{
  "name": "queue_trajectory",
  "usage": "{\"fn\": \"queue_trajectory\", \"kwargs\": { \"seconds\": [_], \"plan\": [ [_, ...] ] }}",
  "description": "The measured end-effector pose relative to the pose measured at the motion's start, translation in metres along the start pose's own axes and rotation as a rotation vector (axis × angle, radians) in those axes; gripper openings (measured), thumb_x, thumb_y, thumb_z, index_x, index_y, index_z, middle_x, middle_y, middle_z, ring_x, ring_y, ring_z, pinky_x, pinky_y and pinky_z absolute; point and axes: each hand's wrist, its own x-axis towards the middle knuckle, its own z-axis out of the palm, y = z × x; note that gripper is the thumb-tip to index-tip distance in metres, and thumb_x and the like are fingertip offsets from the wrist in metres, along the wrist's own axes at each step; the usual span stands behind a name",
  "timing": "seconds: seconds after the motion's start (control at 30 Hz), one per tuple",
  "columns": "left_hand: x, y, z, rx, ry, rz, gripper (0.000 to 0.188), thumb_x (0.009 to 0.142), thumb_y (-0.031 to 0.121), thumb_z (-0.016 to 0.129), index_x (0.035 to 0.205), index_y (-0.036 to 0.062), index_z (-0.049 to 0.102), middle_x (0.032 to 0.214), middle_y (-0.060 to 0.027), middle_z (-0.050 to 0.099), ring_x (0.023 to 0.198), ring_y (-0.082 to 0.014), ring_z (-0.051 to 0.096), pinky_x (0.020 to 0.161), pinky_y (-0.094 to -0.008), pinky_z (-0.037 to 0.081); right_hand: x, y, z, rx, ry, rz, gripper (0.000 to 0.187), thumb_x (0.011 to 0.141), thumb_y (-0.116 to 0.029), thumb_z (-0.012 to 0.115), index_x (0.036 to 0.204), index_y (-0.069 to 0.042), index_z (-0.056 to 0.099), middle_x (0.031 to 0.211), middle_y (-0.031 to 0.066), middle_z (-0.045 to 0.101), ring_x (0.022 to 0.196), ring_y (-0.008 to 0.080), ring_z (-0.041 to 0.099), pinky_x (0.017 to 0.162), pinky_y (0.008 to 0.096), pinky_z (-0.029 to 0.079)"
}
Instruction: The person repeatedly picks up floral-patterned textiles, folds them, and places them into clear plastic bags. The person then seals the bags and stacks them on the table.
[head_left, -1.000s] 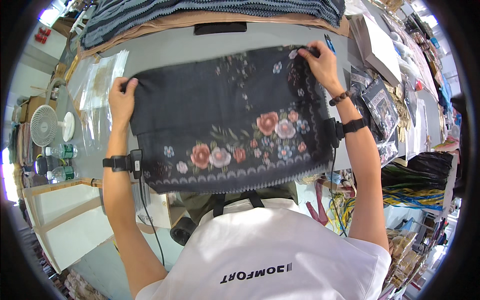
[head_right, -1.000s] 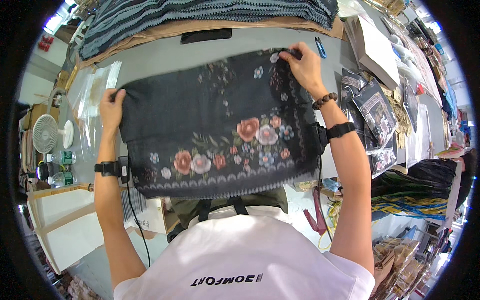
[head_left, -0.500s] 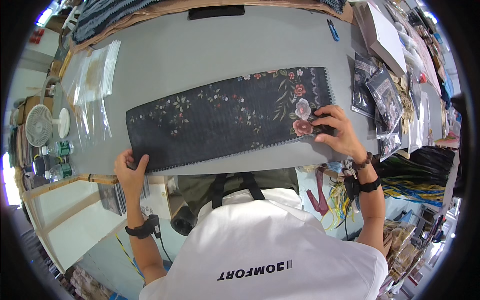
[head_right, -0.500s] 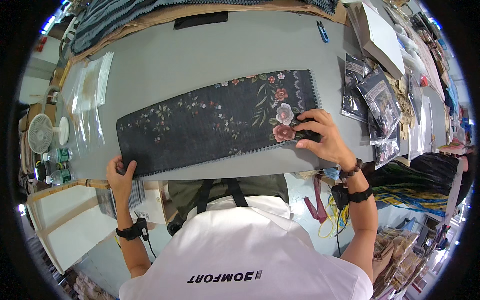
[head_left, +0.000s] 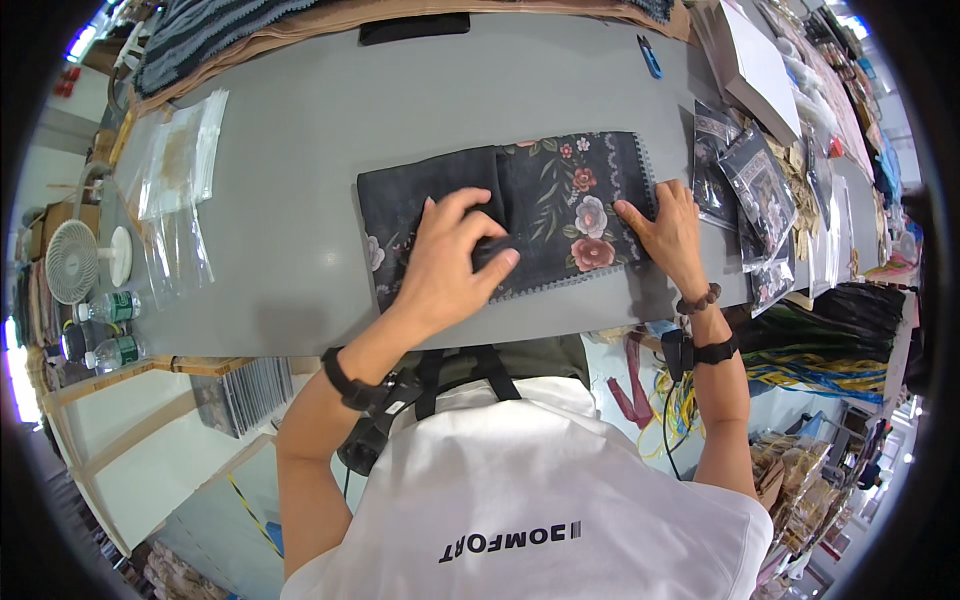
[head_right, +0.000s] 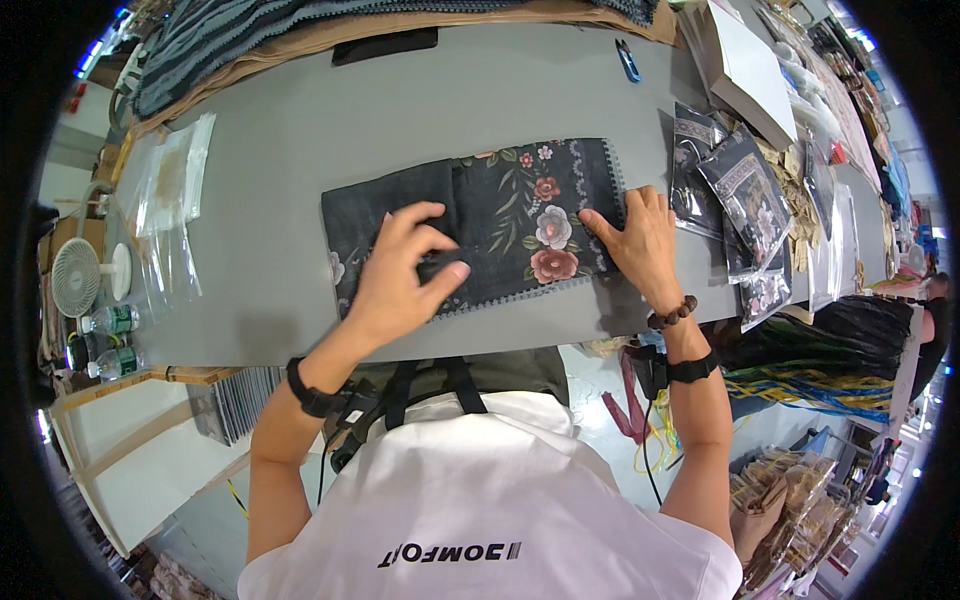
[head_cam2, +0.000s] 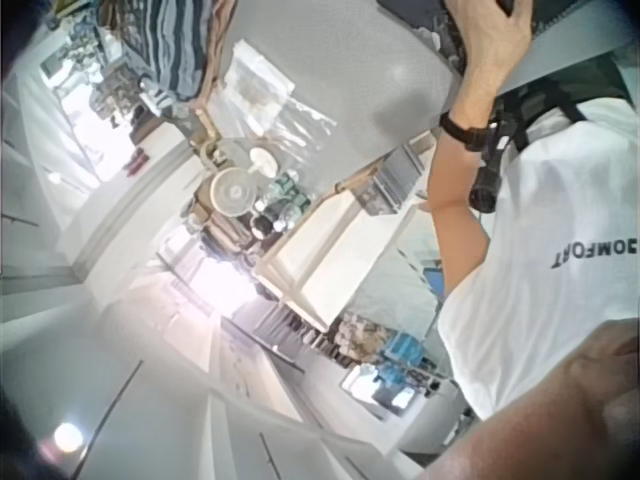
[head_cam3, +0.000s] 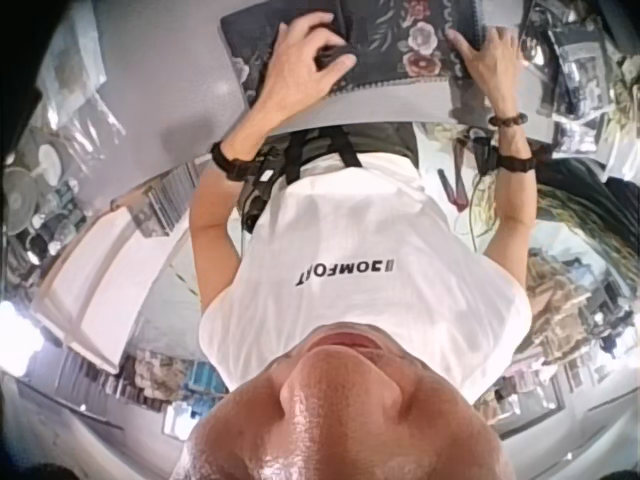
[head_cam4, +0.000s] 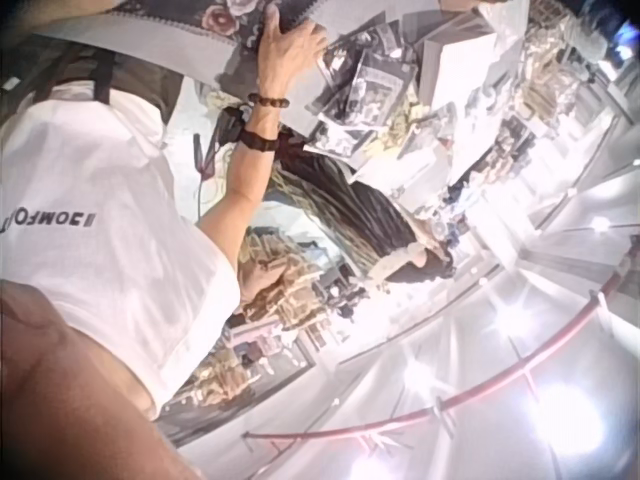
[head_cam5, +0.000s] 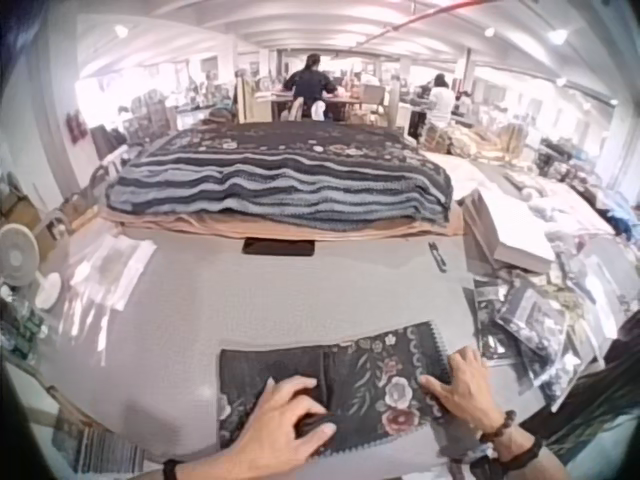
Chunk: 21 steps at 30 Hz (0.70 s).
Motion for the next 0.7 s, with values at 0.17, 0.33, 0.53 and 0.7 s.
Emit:
{"fn": "queue_trajectory", "kwargs": {
  "seconds": [0.17, 0.33, 0.53, 0.7],
  "plan": [
    [-0.006, -0.007, 0.005, 0.098, -0.022, 0.132, 0.033, 0.093, 0.032, 0.076, 0.113, 0.0059, 0.071, 0.149, -0.0150, 0.052, 0.139, -0.0361, 0.049, 0.119, -0.0522, 0.035, 0.009, -0.021, -0.023, 0.769, -0.153, 0.202, 0.038, 0.098, -0.028, 0.075, 0.117, 0.003, 0.064, 0.103, 0.0101, 0.072, 0.094, 0.0179, 0.066, 0.083, 0.0338, 0.053],
    [-0.029, -0.016, -0.012, -0.201, 0.249, -0.023, 0.027, 0.102, 0.025, 0.067, 0.120, 0.0044, 0.069, 0.130, -0.0158, 0.066, 0.105, -0.0267, 0.070, 0.088, -0.0367, 0.057, 0.022, -0.088, -0.048, 1.129, -0.086, 0.016, 0.027, 0.098, -0.011, 0.071, 0.121, 0.000, 0.064, 0.101, 0.0040, 0.074, 0.091, 0.0085, 0.066, 0.083, 0.0274, 0.055],
    [-0.049, -0.028, -0.042, -0.794, 0.280, -0.496, 0.040, 0.113, 0.030, 0.044, 0.130, 0.0001, 0.065, 0.099, -0.0124, 0.074, 0.079, -0.0178, 0.073, 0.071, -0.0283, 0.058, 0.026, -0.186, -0.032, 0.999, -0.260, -0.416, 0.028, 0.096, -0.010, 0.072, 0.121, -0.003, 0.065, 0.082, 0.0070, 0.069, 0.068, 0.0103, 0.056, 0.061, 0.0321, 0.049],
    [-0.035, -0.027, -0.037, -0.151, 0.278, -0.094, 0.019, 0.104, 0.009, 0.061, 0.117, 0.0023, 0.072, 0.094, -0.0105, 0.074, 0.079, -0.0175, 0.071, 0.070, -0.0291, 0.056, 0.023, -0.174, -0.036, 1.127, -0.249, 0.001, 0.020, 0.097, -0.011, 0.072, 0.115, -0.001, 0.069, 0.085, 0.0025, 0.071, 0.073, 0.0076, 0.056, 0.065, 0.0280, 0.049]
  ]
}}
